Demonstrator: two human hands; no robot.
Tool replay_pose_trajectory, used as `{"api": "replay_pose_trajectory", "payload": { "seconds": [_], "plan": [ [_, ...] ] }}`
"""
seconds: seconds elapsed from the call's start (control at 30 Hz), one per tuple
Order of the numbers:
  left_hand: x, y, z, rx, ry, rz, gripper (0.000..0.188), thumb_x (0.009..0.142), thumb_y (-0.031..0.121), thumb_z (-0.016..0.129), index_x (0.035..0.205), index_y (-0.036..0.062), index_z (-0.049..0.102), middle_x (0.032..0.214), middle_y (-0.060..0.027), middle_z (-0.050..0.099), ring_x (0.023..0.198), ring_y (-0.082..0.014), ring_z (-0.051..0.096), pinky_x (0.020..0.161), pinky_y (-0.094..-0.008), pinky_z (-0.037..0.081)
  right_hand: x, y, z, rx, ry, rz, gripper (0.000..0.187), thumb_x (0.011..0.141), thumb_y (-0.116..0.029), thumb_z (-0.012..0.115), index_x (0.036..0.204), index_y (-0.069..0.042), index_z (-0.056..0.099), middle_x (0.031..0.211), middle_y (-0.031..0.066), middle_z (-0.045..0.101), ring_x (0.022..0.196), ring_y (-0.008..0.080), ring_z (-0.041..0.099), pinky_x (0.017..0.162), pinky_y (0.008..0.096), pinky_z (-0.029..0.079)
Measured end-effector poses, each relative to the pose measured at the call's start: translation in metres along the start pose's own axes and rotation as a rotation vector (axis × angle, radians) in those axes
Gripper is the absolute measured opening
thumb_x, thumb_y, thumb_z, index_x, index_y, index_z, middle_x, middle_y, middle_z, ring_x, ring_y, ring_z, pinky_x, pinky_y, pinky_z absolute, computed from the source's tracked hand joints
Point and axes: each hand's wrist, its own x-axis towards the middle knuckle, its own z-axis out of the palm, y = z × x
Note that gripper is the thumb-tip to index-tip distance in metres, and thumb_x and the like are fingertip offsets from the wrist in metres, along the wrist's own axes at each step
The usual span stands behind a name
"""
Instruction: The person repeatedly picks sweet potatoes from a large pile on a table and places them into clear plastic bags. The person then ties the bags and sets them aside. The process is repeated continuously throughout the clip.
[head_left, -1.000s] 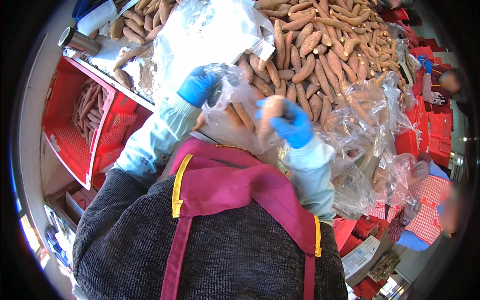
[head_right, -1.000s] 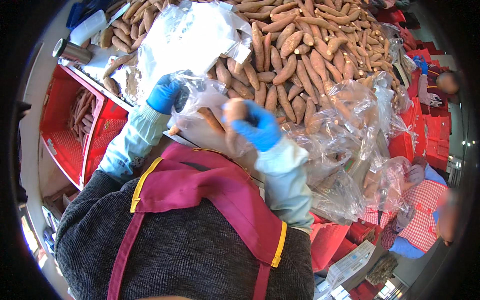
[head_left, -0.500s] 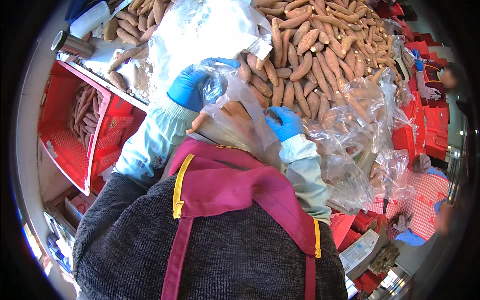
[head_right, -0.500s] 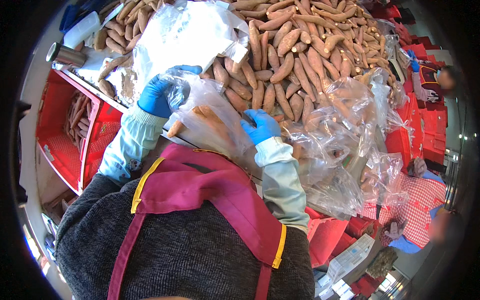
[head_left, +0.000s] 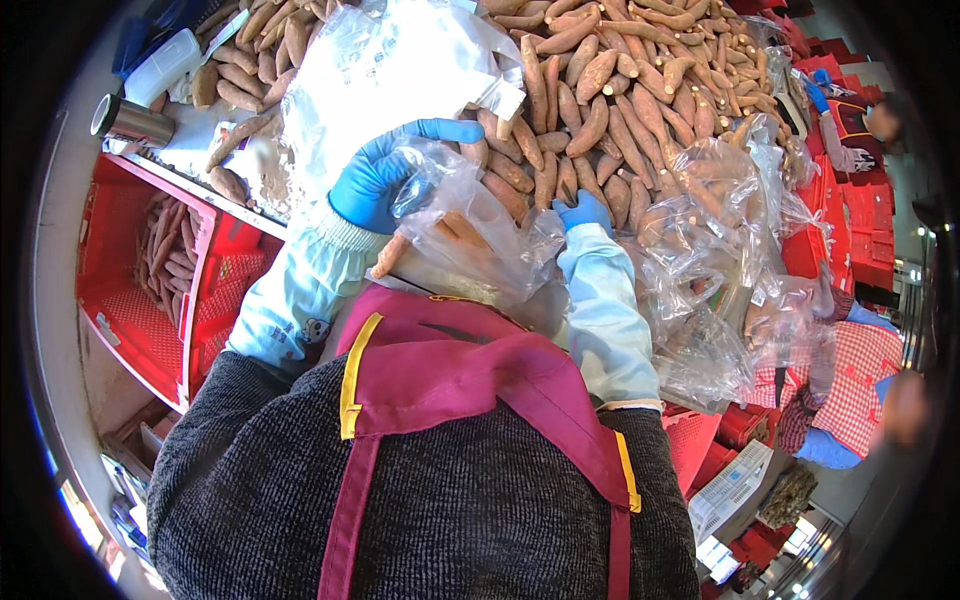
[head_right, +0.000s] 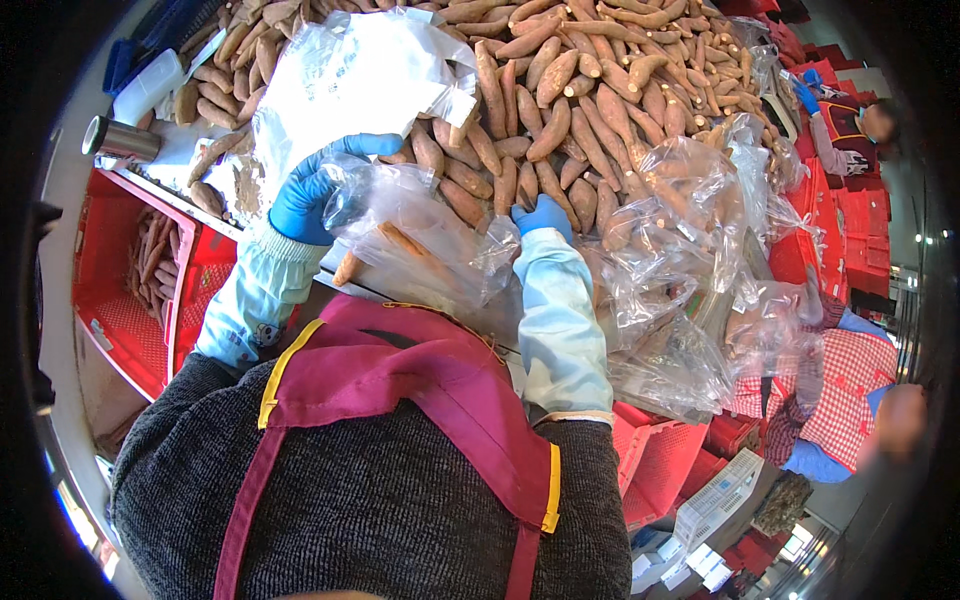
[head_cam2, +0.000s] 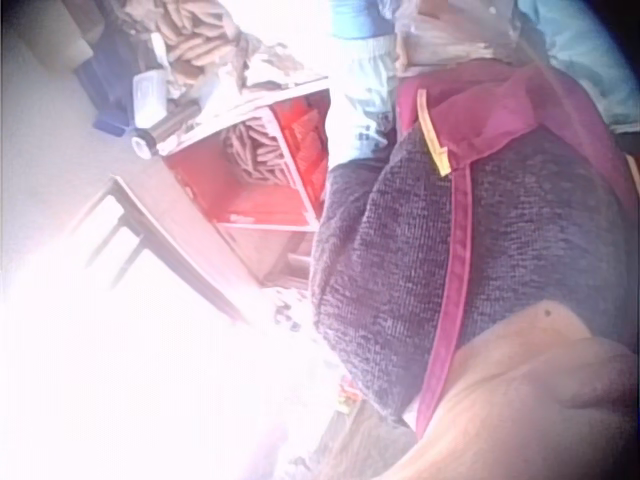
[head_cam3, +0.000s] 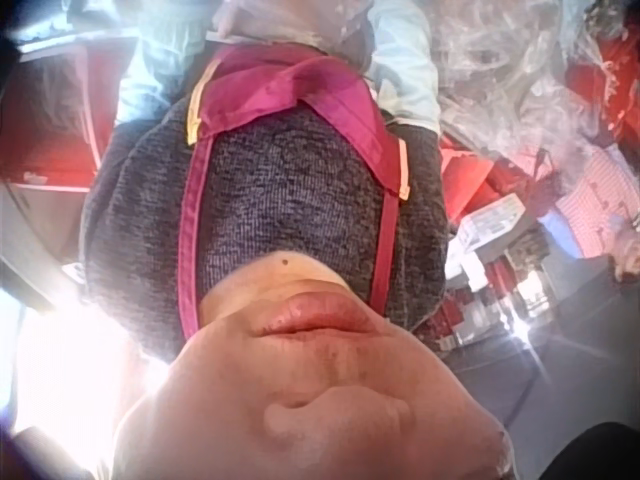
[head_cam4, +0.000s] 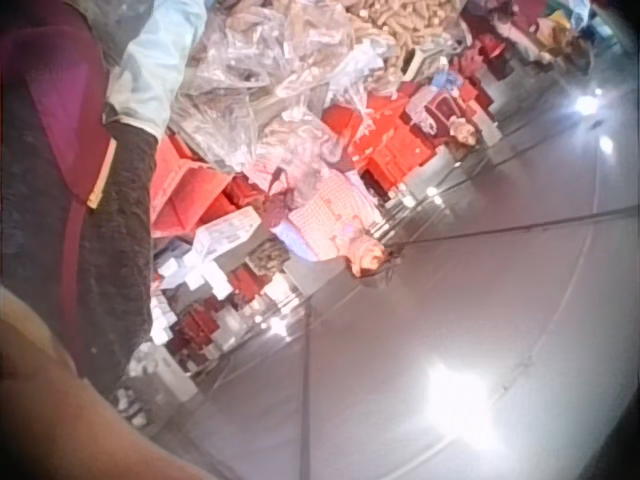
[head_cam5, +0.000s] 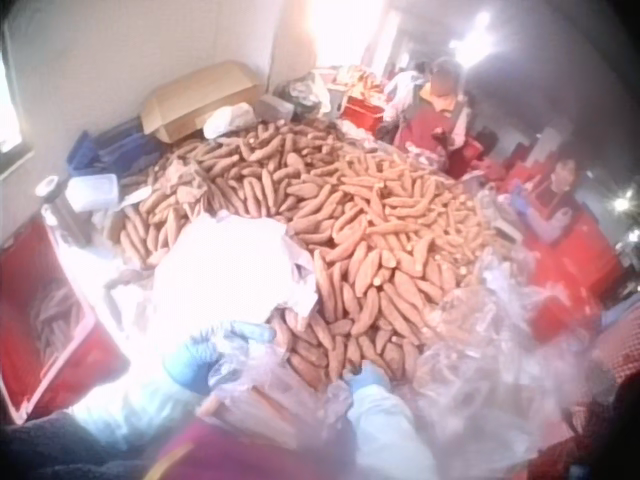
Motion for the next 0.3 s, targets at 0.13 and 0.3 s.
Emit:
{"api": "replay_pose_trajectory", "payload": {
  "seconds": [0.13,0.3],
  "plan": [
    [-0.003,0.002,-0.003,0.017,0.152,0.008,0.056,0.071,0.025,0.063,0.115,-0.0045,0.043,0.095,-0.0086,0.057,0.079,-0.0106,0.054,0.071,-0.0196,0.043,-0.009,0.023,-0.015,1.106,-0.243,0.070,0.021,0.074,-0.016,0.059,0.089,-0.002,0.055,0.068,0.0083,0.058,0.041,0.0118,0.045,0.036,0.0257,0.035],
    [0.000,-0.001,0.001,-0.022,0.152,-0.009,0.059,0.071,0.027,0.062,0.118,-0.0022,0.041,0.107,-0.0095,0.053,0.090,-0.0140,0.053,0.083,-0.0215,0.041,-0.037,0.018,-0.038,1.606,-0.601,-0.356,0.031,0.076,-0.010,0.057,0.104,-0.001,0.048,0.091,0.0127,0.057,0.058,0.0171,0.051,0.046,0.0206,0.042]
  ]
}}
